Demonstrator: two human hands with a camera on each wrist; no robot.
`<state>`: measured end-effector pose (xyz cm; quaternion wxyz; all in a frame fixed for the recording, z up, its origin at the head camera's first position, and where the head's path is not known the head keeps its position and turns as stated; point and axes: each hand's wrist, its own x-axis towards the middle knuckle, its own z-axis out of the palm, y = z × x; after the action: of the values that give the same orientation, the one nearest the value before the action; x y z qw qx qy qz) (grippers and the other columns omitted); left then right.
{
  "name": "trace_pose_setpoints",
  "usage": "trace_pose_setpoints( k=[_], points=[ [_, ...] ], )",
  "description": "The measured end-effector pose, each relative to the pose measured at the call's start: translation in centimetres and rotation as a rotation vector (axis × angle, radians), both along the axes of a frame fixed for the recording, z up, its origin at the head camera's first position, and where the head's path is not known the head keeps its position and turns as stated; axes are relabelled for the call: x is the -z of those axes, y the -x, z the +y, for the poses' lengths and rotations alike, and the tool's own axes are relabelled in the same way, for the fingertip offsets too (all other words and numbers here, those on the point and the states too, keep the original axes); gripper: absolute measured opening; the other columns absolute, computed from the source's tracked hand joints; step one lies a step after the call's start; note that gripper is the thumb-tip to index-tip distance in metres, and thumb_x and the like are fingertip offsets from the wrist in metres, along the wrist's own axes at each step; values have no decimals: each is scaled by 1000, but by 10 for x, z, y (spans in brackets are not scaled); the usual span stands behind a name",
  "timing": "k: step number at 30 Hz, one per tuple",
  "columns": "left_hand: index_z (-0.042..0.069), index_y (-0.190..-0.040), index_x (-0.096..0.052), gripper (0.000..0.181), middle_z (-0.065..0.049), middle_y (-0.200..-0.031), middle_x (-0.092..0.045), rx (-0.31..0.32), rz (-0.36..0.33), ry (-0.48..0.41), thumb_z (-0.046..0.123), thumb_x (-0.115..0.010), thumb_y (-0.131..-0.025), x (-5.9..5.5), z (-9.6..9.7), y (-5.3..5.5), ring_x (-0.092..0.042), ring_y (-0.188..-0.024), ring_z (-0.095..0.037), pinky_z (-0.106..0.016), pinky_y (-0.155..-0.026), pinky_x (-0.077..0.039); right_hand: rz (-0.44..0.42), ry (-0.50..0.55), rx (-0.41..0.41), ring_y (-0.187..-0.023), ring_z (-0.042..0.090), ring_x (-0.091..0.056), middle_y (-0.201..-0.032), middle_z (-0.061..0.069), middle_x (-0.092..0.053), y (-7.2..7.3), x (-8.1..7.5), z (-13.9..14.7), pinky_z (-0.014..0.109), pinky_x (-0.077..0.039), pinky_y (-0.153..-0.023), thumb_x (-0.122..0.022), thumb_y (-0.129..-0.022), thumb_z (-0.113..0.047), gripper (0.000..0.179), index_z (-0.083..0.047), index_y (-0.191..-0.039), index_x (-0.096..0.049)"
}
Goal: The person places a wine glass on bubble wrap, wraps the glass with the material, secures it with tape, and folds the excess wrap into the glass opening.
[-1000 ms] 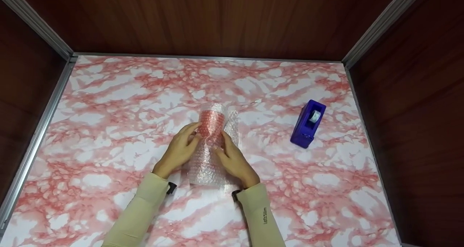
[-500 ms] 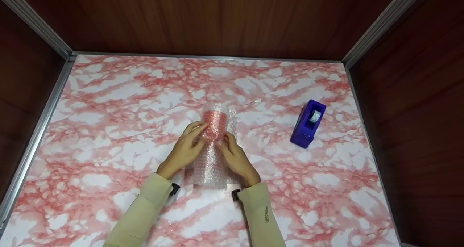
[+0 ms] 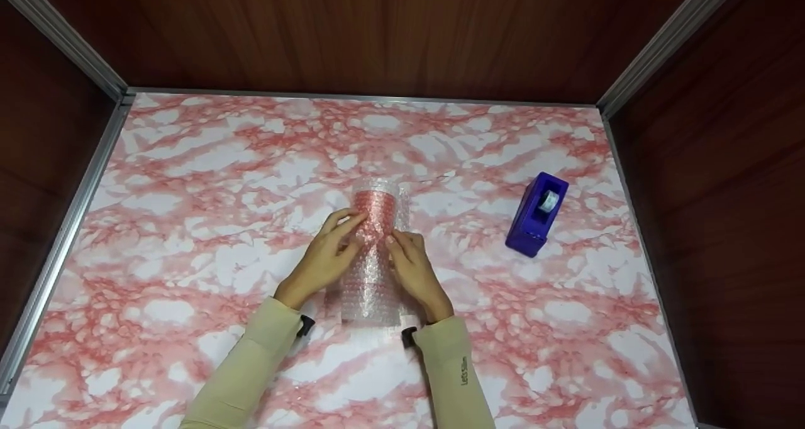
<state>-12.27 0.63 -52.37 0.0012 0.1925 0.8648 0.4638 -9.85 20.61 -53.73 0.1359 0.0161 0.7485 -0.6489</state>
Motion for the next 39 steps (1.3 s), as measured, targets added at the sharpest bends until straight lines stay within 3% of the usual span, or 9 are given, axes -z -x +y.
trace_pose_setpoints(
  k=[7,12,17,21,24,27,31,35,39],
  points=[
    [11,-148,-50,50,-7,-151,-40,15,1,38,20,-57,-100,-1,5,1,-44,-131,-29,-42,-108,-36,-55,176,58,-115,26,-55,-129,19,-55,0,3,-1,42,-45,-96,-43,-108,-37,55,3,-146,-43],
    [12,-148,-50,48,-6,-154,-38,27,-1,57,22,-56,-102,-3,7,-2,-42,-132,-30,-42,-106,-39,-89,183,69,-119,29,-54,-131,19,-54,0,5,1,42,-43,-102,-43,-108,-39,56,4,-144,-45],
    [12,-149,-49,48,-6,-156,-35,39,28,109,23,-55,-102,-4,12,-4,-41,-133,-32,-42,-104,-41,-67,87,26,-133,29,-44,-144,17,-49,1,6,6,44,-31,-113,-39,-108,-46,61,1,-145,-46],
    [13,-150,-48,49,-4,-158,-31,53,31,182,27,-54,-103,-5,17,-5,-39,-134,-32,-42,-102,-44,-75,53,-21,-142,24,-33,-155,10,-39,2,8,10,42,-23,-117,-36,-105,-56,72,-3,-153,-37],
    [14,-151,-48,49,-3,-158,-31,55,34,221,29,-52,-104,-6,20,-5,-39,-133,-32,-42,-100,-46,-84,11,-7,-145,24,-28,-158,11,-34,2,9,11,41,-21,-117,-33,-104,-60,76,-4,-155,-32],
    [15,-149,-49,48,-4,-157,-34,47,58,246,29,-52,-104,-8,23,-6,-42,-130,-31,-41,-97,-47,-18,-59,18,-124,34,-48,-135,26,-50,4,10,12,41,-37,-104,-29,-108,-50,71,12,-134,-49],
    [16,-148,-51,47,-4,-155,-37,29,93,290,29,-53,-102,-9,28,-7,-45,-125,-30,-40,-92,-49,50,-136,95,-105,37,-43,-113,27,-45,7,11,11,43,-36,-91,-32,-111,-34,55,17,-110,-52],
    [16,-148,-52,48,-4,-154,-37,18,117,330,29,-54,-102,-10,31,-7,-46,-120,-30,-38,-87,-50,42,-255,135,-130,37,-31,-139,25,-40,8,11,13,50,-26,-108,-32,-110,-34,54,9,-136,-52],
    [16,-148,-52,47,-5,-153,-38,17,135,346,31,-53,-102,-10,33,-7,-46,-120,-31,-38,-85,-51,104,-289,117,-125,37,-44,-134,23,-55,8,11,16,50,-32,-106,-27,-111,-37,57,3,-131,-63]
  ],
)
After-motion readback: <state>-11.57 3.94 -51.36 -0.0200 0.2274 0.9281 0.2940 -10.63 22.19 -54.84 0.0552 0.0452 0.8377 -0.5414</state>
